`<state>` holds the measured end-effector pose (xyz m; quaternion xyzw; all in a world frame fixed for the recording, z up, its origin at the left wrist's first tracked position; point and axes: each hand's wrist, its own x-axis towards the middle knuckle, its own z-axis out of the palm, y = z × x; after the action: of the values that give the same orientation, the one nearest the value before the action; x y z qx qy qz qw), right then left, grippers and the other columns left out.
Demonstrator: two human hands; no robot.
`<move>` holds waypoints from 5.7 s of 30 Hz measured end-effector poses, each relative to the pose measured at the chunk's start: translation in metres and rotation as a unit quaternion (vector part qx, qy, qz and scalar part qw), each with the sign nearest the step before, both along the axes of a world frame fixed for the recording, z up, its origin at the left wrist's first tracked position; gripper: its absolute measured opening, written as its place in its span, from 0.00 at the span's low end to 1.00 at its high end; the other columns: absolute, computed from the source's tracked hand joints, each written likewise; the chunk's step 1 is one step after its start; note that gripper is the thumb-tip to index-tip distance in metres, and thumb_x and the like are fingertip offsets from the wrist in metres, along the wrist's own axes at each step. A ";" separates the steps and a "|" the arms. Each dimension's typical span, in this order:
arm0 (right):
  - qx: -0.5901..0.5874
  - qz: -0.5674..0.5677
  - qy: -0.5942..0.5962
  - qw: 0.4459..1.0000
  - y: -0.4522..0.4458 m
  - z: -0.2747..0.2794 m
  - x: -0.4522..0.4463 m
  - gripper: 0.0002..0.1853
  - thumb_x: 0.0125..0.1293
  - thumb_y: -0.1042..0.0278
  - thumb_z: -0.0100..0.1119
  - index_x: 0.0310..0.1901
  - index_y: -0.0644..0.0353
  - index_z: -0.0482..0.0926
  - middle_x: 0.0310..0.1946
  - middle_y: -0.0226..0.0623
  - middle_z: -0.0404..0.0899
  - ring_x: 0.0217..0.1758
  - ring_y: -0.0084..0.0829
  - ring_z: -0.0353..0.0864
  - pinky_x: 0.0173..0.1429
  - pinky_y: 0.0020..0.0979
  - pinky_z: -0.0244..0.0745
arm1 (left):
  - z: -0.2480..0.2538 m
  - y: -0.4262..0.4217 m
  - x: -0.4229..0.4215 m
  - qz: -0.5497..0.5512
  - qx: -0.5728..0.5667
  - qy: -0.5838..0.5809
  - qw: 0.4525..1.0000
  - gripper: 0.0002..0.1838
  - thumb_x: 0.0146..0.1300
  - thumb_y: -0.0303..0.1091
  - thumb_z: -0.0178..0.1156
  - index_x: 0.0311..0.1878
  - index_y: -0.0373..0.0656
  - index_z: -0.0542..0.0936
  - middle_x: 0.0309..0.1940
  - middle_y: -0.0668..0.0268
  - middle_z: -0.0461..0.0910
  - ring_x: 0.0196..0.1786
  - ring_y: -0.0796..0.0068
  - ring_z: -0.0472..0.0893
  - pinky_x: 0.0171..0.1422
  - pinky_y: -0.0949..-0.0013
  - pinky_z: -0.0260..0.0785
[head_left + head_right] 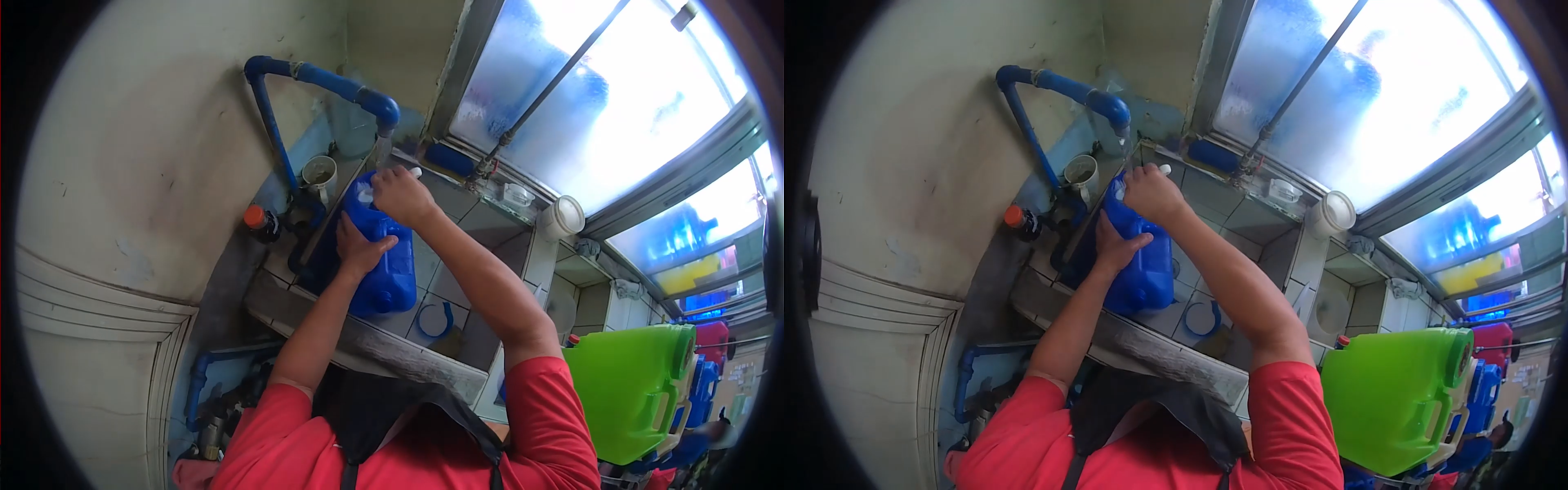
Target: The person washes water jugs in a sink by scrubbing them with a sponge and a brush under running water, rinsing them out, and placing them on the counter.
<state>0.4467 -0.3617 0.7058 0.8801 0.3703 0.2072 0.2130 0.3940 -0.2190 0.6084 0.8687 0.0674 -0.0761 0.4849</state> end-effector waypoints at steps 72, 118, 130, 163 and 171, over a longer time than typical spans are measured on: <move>0.793 -0.466 0.242 0.310 -0.180 -0.057 -0.191 0.66 0.51 0.11 0.46 0.68 0.77 0.63 0.66 0.64 0.67 0.70 0.50 0.69 0.73 0.44 0.61 | 0.012 0.068 0.076 -0.236 -0.112 -0.229 0.938 0.21 0.78 0.44 0.48 0.43 0.32 0.77 0.34 0.56 0.80 0.36 0.60 0.78 0.42 0.60 0.67; 0.137 -0.510 -0.506 0.682 -0.264 0.242 -0.517 0.09 0.64 0.68 0.64 0.45 0.57 0.85 0.44 0.40 0.86 0.50 0.41 0.83 0.60 0.39 0.74 | -0.012 -0.037 0.027 -0.362 -0.568 0.108 0.732 0.30 0.79 0.54 0.39 0.67 0.36 0.70 0.61 0.54 0.75 0.60 0.60 0.76 0.68 0.57 0.67; 0.234 -0.754 -0.336 0.515 -0.402 0.169 -0.665 0.25 0.60 0.50 0.67 0.57 0.50 0.80 0.47 0.41 0.85 0.50 0.51 0.83 0.63 0.49 0.72 | -0.005 -0.056 0.068 -0.372 -0.602 0.139 0.693 0.30 0.78 0.54 0.41 0.65 0.35 0.71 0.58 0.56 0.76 0.57 0.61 0.76 0.62 0.57 0.70; 0.464 -0.667 0.145 0.564 -0.321 0.244 -0.566 0.31 0.55 0.40 0.68 0.42 0.67 0.85 0.42 0.51 0.84 0.46 0.43 0.84 0.48 0.39 0.78 | 0.143 -0.090 0.022 -0.156 -0.466 0.076 0.868 0.38 0.74 0.57 0.49 0.71 0.29 0.63 0.69 0.55 0.68 0.67 0.57 0.69 0.74 0.55 0.57; 0.438 -0.686 0.016 0.580 -0.341 0.225 -0.596 0.24 0.57 0.61 0.66 0.53 0.66 0.80 0.44 0.51 0.84 0.45 0.42 0.85 0.54 0.38 0.76 | 0.194 -0.133 0.031 -0.247 -0.422 0.015 0.872 0.32 0.75 0.52 0.52 0.67 0.31 0.70 0.61 0.56 0.75 0.59 0.62 0.77 0.67 0.59 0.67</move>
<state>-0.1497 -0.7028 0.9311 0.8612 -0.4769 0.1224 -0.1260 0.4251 -0.3517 0.8024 0.5686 -0.1800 -0.2279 0.7696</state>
